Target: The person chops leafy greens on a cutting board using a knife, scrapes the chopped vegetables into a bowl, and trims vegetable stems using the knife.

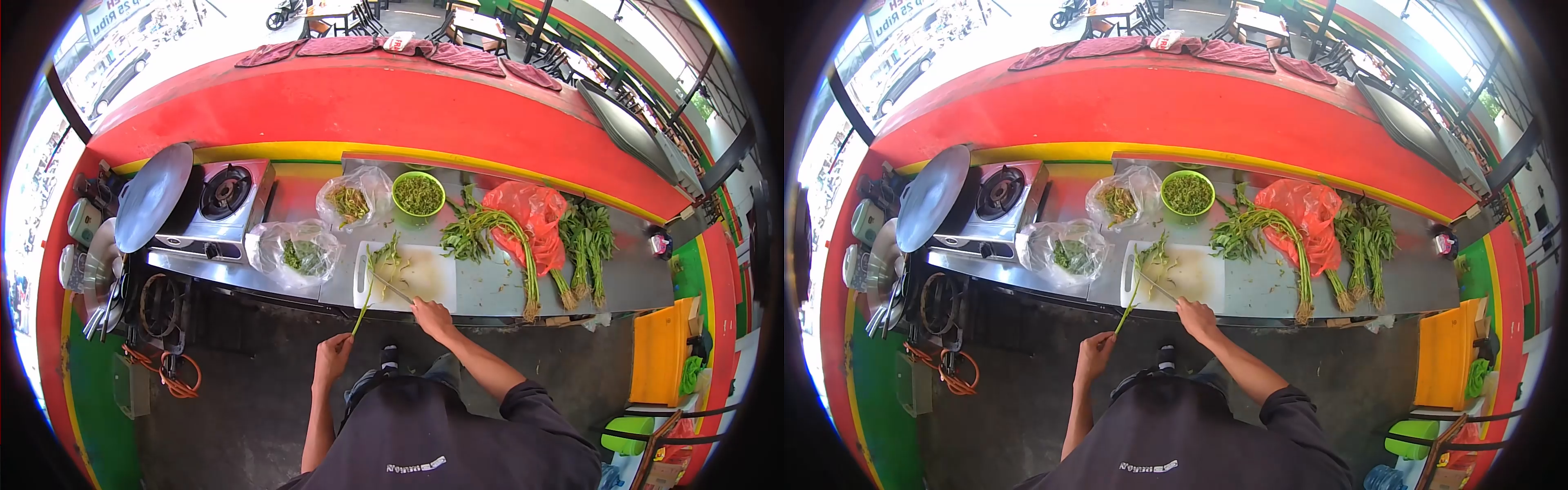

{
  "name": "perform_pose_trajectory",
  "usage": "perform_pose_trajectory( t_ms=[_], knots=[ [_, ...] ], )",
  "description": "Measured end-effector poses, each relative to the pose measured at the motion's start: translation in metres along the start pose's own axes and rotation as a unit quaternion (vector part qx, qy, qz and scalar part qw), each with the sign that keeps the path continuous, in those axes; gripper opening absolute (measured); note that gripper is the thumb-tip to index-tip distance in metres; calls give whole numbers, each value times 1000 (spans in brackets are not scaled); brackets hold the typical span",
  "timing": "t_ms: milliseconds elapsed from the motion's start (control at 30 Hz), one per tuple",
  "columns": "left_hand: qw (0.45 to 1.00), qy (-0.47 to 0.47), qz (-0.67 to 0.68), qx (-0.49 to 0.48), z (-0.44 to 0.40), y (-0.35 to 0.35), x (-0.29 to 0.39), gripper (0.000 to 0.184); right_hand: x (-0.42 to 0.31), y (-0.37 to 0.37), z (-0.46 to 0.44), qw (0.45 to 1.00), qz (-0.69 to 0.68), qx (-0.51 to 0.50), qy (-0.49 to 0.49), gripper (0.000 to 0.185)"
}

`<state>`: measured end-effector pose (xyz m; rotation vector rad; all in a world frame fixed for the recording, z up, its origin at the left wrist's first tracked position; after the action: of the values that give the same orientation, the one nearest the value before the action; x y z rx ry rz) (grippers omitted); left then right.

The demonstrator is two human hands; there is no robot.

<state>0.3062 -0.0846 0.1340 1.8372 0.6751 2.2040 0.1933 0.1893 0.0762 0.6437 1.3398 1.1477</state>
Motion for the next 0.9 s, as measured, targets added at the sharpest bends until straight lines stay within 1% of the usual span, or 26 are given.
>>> perform_pose_trajectory(
  t_ms=[67,133,233,333,367,433,500,533,633,700,733,767,833,867,900],
  knots=[
    [1000,-6,9,-3,-1,0,-3,23,0,-1,3,1000,3,2,-4,29],
    [1000,-12,19,-6,-1,1,0,23,9,-3,2,999,-14,21,-41,29],
    [1000,13,23,-3,-1,0,4,23,20,-2,2,996,-29,48,-67,31],
    [1000,-8,1,-19,-6,-10,3,23,25,-2,2,993,-57,37,-97,35],
    [999,-21,19,-21,-10,-16,-2,23,26,-1,3,993,-57,38,-98,35],
    [998,-36,38,-23,-14,-21,2,23,27,-4,5,986,-109,49,-114,37],
    [995,32,71,-61,-22,-29,5,25,28,-7,8,984,-124,60,-116,37],
    [995,31,70,-63,-28,-31,10,25,29,-8,10,981,-139,70,-118,37],
    [991,16,107,-73,-52,-33,33,25,30,-9,16,974,-174,92,-107,38],
    [993,-19,112,-42,-71,-29,59,25,30,-11,20,970,-196,92,-112,38],
    [993,-19,113,-42,-81,-28,68,25,33,-13,21,964,-217,95,-117,39],
    [988,-41,147,-33,-91,-26,79,26,34,-16,22,965,-216,96,-117,39],
    [975,-76,209,-19,-107,-24,93,26,36,-22,23,954,-254,119,-108,40],
    [967,-87,237,-15,-112,-22,99,27,38,-26,25,953,-253,121,-111,40],
    [966,-80,247,-7,-113,-21,105,28,37,-25,28,950,-265,128,-102,41]
  ],
)
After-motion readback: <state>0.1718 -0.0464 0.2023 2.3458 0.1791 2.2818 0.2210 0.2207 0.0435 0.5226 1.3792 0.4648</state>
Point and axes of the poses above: each hand's wrist, its own z-axis away from the middle knuckle, its own y-axis out of the back of the hand, x = y × z, the point moved 3 cm from there along -z, towards the middle knuckle, and after that the axes turned 3 degrees about x, right-handed, at the moved point
